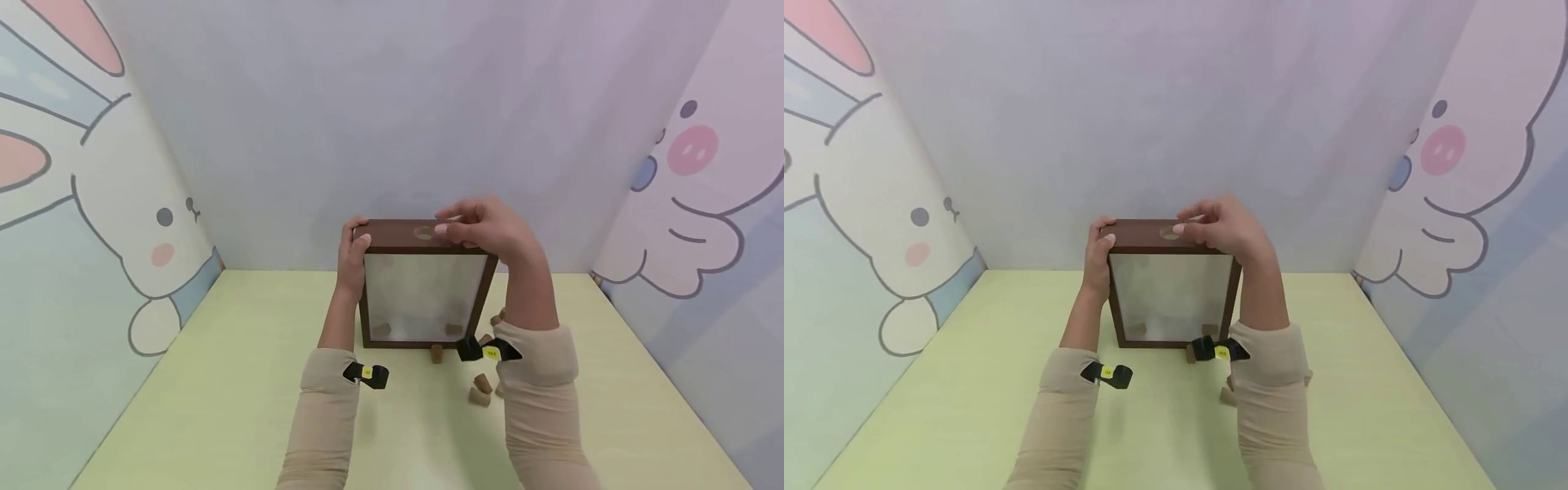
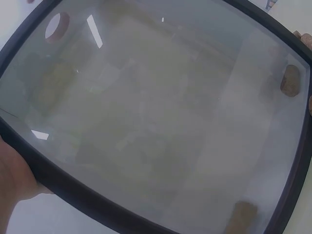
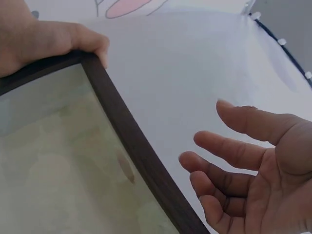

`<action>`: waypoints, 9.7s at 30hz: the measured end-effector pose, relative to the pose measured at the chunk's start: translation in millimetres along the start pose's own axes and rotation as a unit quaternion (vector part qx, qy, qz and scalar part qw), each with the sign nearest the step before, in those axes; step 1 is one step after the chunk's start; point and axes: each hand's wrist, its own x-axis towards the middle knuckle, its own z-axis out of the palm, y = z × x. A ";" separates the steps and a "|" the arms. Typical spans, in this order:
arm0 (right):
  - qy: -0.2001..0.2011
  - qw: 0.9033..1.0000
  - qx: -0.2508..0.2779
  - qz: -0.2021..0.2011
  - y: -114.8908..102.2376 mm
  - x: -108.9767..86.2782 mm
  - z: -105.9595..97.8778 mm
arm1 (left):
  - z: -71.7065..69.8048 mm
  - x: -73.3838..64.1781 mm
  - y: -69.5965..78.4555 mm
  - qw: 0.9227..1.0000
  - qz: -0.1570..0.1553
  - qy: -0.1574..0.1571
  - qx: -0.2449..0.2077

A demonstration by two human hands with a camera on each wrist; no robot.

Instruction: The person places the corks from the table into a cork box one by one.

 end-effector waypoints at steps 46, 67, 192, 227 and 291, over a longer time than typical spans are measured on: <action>-0.046 0.989 0.137 -0.003 133.2 -64.2 79.7 | -2.8 4.5 0.5 0.999 0.046 0.016 0.008; -0.080 0.980 0.135 0.125 186.8 -58.4 121.3 | -14.6 2.4 -8.9 0.999 0.042 0.024 0.019; -0.094 0.962 0.111 -0.232 33.6 -36.8 -22.6 | 0.1 -4.5 0.2 0.997 0.071 0.023 -0.020; -0.043 0.997 0.024 0.054 4.8 41.1 -6.3 | -3.9 6.1 -32.6 0.996 0.078 0.027 -0.031; 0.038 0.988 -0.009 -0.149 64.7 -77.3 31.2 | 1.6 2.8 -25.8 0.997 0.065 0.015 -0.037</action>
